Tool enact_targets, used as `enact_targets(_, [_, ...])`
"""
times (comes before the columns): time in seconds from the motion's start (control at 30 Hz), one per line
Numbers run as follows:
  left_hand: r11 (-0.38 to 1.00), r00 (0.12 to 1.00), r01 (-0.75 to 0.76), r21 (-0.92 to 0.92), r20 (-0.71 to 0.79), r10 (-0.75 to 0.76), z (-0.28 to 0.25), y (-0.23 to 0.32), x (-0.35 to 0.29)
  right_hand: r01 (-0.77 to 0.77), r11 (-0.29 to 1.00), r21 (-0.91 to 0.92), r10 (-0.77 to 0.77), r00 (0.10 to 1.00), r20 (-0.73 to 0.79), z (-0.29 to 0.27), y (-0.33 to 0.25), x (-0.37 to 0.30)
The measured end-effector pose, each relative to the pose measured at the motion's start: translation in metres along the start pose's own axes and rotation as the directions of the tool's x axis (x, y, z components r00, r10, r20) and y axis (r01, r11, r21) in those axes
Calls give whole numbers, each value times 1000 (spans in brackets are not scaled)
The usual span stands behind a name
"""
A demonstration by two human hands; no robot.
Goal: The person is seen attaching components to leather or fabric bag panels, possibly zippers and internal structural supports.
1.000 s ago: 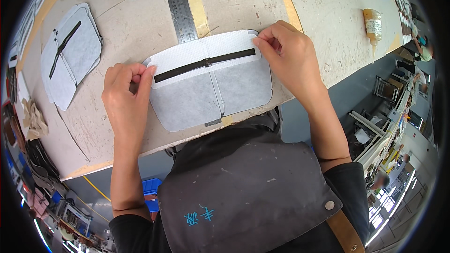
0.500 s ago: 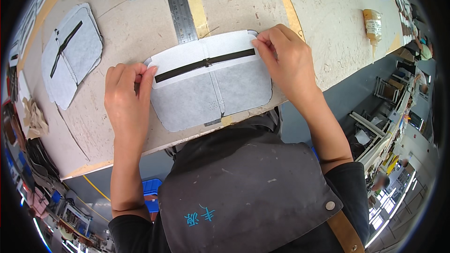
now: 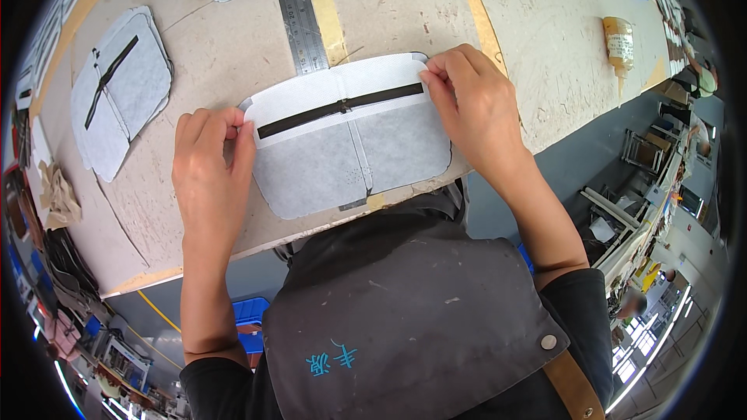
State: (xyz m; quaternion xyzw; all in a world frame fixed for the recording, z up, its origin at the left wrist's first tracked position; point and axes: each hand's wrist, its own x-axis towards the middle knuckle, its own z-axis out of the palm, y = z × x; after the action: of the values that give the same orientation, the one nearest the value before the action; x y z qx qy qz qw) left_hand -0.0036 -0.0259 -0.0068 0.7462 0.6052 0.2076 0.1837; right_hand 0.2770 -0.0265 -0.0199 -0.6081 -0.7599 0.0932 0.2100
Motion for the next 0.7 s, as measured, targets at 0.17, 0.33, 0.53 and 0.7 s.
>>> enact_targets(0.17, [1000,1000,-8,16,11,8,-1,0,0,42,999,9,-42,999,-23,0,0,0])
enact_targets(0.33, [1000,999,-27,11,19,26,-1,0,0,48,999,4,-48,998,-30,0,-1,1])
enact_targets(0.53, [1000,1000,-20,-4,14,20,0,-1,-1,50,999,-6,-51,998,-24,0,-1,1])
enact_targets(0.7, [999,999,-35,7,-1,35,0,-2,-1,1,1000,18,0,1000,-20,0,-2,0])
